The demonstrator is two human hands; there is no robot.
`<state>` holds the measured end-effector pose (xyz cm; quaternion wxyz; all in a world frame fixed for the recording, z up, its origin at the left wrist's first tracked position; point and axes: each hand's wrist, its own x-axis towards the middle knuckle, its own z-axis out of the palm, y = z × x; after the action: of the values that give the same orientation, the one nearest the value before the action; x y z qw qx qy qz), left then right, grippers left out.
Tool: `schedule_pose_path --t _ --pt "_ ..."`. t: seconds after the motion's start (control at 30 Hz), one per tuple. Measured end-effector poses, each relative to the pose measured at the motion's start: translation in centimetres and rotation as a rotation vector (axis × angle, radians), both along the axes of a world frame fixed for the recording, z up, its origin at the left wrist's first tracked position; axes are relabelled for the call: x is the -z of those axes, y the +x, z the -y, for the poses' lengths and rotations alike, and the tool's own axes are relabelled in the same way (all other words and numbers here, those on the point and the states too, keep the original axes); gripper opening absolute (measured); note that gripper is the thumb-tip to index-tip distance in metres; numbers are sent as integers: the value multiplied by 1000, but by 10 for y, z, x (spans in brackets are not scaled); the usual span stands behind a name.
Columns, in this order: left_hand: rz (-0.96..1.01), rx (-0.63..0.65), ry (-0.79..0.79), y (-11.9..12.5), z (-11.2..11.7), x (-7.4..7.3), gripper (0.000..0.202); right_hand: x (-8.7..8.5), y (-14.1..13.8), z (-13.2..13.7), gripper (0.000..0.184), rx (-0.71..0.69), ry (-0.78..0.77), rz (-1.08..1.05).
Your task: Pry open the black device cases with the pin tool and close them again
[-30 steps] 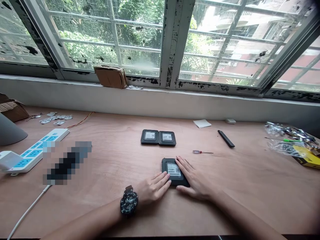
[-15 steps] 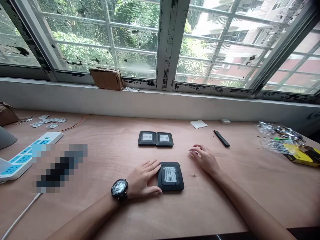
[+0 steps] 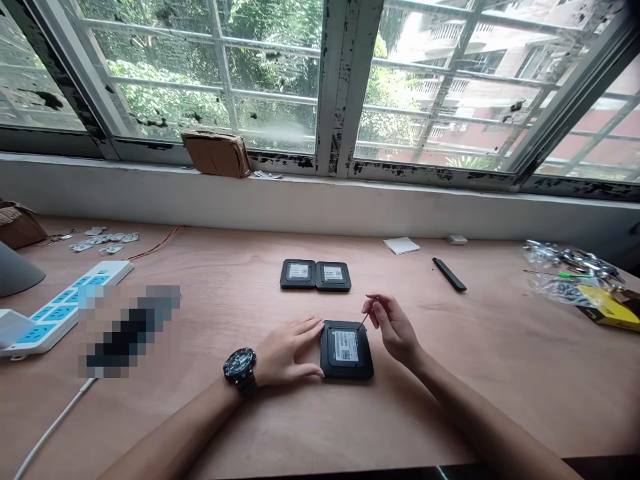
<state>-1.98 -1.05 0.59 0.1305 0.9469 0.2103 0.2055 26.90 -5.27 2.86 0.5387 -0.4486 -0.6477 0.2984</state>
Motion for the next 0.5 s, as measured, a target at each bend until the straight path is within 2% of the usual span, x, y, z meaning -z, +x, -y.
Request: schedule_pose_path --t 0.17,0.33,0.5 --pt "24 -21 -42 -6 -6 -5 85 3 5 3 35 -70 -4 52" --pt "50 -207 -43 -29 -29 -5 66 -10 6 2 24 -27 -31 59" --pt "37 -283 -33 -45 -44 2 60 -22 -14 -12 24 24 28 -171"
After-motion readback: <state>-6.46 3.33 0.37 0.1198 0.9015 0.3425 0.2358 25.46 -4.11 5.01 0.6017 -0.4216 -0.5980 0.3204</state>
